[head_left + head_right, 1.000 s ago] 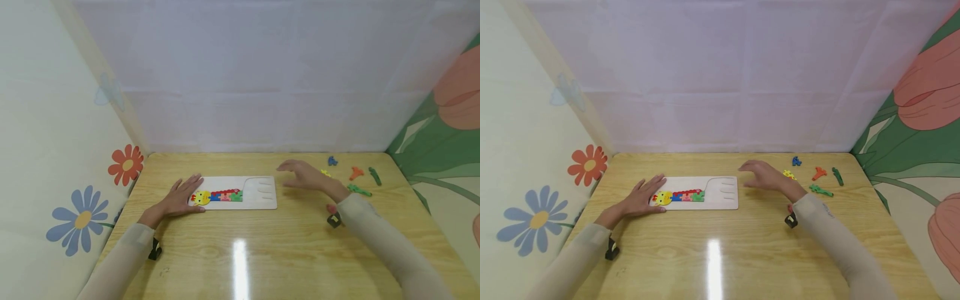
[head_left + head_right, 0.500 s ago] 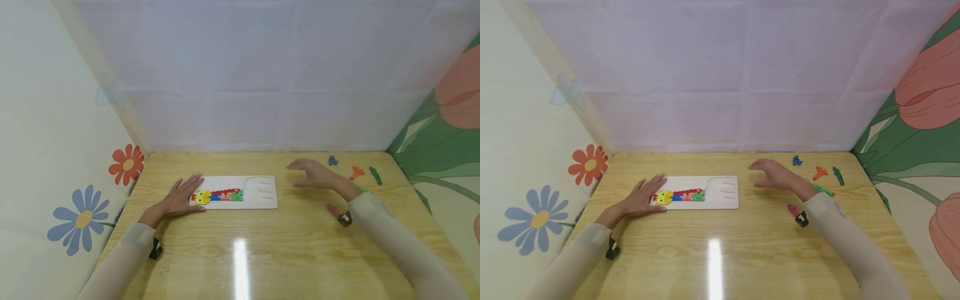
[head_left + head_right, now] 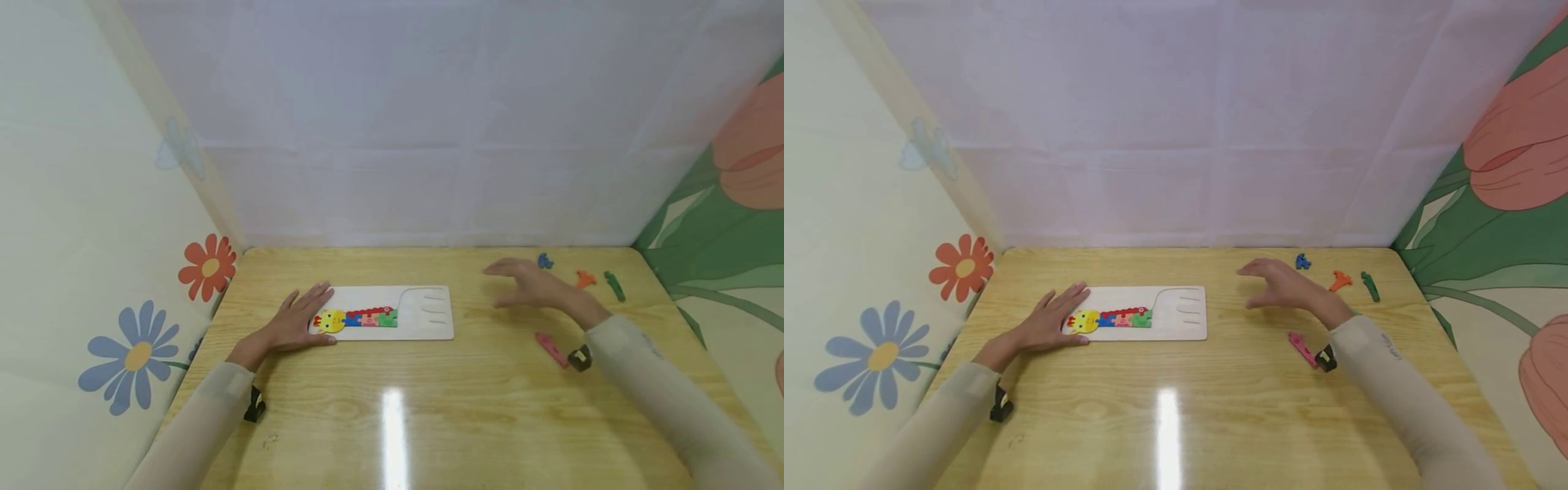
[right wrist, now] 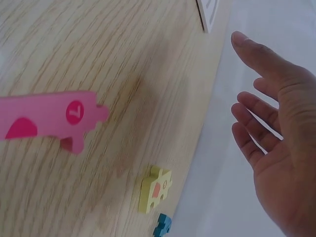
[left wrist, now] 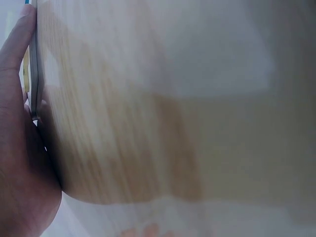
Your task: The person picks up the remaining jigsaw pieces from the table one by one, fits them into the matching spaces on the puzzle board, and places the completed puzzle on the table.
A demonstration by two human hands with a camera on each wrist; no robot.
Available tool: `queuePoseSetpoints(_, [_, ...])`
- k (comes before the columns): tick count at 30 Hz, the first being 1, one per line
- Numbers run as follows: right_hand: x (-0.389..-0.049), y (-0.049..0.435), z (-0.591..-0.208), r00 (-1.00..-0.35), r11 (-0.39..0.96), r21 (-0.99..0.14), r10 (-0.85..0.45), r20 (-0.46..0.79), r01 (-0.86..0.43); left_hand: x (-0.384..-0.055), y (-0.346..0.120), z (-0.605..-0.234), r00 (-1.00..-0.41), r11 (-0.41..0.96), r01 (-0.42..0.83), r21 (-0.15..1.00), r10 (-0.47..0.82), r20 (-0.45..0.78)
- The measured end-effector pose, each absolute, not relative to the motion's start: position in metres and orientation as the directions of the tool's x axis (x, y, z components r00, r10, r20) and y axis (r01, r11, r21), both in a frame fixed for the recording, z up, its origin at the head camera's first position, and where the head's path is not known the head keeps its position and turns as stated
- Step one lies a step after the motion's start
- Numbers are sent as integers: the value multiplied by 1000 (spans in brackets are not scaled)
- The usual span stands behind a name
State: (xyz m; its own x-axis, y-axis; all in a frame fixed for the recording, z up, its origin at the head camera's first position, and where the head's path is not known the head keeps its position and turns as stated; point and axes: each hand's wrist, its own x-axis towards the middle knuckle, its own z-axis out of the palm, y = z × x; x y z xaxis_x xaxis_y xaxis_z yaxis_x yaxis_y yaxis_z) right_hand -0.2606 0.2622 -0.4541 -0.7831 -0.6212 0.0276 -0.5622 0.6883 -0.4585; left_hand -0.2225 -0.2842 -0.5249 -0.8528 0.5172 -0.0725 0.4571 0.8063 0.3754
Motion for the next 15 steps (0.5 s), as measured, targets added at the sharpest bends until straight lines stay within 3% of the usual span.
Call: queuePoseSetpoints(15, [-263,293,-453,-781,691,-433,-622,49,-578,-222,-284,-526,-855,809,453,374,513,-73])
